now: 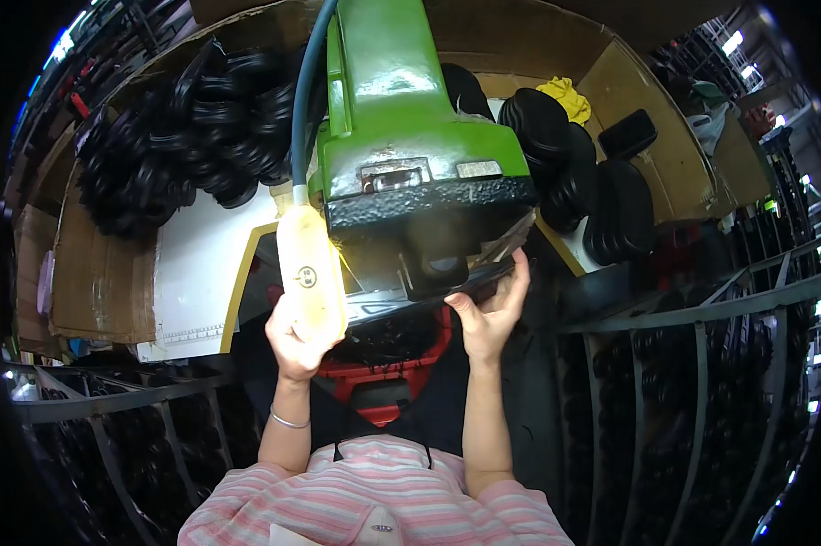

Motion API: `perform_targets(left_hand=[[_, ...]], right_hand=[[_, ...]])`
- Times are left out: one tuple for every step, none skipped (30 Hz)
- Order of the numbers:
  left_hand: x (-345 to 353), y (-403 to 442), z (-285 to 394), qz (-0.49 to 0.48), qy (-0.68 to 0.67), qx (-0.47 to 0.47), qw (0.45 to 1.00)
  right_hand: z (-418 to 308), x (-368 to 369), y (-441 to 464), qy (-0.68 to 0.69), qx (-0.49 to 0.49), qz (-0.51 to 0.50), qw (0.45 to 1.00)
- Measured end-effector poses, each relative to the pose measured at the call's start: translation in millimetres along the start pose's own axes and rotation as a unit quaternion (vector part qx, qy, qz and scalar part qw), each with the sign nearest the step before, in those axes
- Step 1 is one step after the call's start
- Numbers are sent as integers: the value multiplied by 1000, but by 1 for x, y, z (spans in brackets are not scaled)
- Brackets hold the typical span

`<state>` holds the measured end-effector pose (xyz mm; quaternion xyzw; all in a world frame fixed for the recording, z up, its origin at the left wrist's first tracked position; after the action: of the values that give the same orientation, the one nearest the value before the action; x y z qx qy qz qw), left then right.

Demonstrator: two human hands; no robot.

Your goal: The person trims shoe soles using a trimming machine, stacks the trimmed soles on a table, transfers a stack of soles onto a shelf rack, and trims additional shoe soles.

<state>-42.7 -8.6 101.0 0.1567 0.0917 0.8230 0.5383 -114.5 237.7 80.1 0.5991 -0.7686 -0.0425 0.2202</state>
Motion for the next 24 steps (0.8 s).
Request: perform_targets(left_hand=[[-9, -2, -5, 9, -8, 5, 1000], [-16, -1, -7, 8, -15, 8, 1000], [-24, 0, -8, 7, -21, 11, 1000], [-32, 1, -9, 2, -22, 25, 999], [-41, 1, -12, 0, -15, 30, 999], [-51, 1, -17, 3, -15, 41, 999], [-61, 0, -22, 5, -14, 51, 999], [-69, -2, -25, 12, -18, 44, 999], [-74, -4, -27, 16, -31, 22, 999], [-79, -5, -31, 15, -53, 25, 998], [-84, -8, -38, 13, -75, 28, 997], [-89, -10, -44, 11, -77, 28, 997], [-93, -13, -52, 7, -73, 0, 997], [-95, -14, -60, 1, -69, -28, 997], [-95, -14, -68, -2, -72, -28, 997], [-91, -13, -76, -53, 57, -16, 997], [-89, -13, -84, -103, 185, -1, 977], [-72, -9, -80, -141, 259, -20, 955], [-48, -4, -70, -163, 281, 1, 946], [-27, -1, -63, -167, 300, 23, 939], [-4, 3, -50, -134, 236, 59, 961], [12, 5, -49, -113, 219, 98, 964], [21, 5, -50, -92, 200, 137, 966], [25, 2, -60, -92, 198, 138, 966]], right_hand=[[3, 4, -5, 0, -6, 0, 1000], [5, 9, -10, 14, 0, 2, 1000], [7, 15, -14, 27, 6, 3, 1000], [11, 19, -18, 18, -3, 3, 1000], [12, 24, -22, 37, 0, 12, 999], [10, 33, -26, 64, 4, 16, 998], [8, 40, -30, 91, 8, 20, 996], [9, 47, -32, 99, -2, 16, 995], [5, 53, -35, 89, -20, 25, 996], [2, 59, -38, 73, -6, 45, 996], [1, 63, -41, 58, 7, 65, 996], [5, 63, -48, 18, -17, 32, 999], [7, 65, -50, -23, -77, 14, 997], [16, 63, -54, -38, -103, 8, 994], [18, 64, -57, -54, -128, 1, 990], [20, 65, -58, -85, -139, -9, 987], [21, 65, -60, -123, -147, 1, 981], [23, 64, -61, -151, -171, -8, 974], [24, 63, -61, -180, -194, -19, 964], [22, 62, -60, -180, -194, -19, 964], [19, 62, -59, -210, -204, -21, 956], [16, 61, -58, -241, -214, -22, 946], [17, 57, -57, -242, -216, -24, 946], [19, 53, -56, -254, -224, -22, 941]])
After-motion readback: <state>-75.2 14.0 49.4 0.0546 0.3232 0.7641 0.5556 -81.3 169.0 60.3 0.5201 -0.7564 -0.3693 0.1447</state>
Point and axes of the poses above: each hand's wrist, its own y-axis towards the middle knuckle, its own x-axis out of the palm, z = x × y, the point moved 4 cm from there along y, towards the middle knuckle, and after that the axes turned 6 degrees about z, right-handed, at the moved point
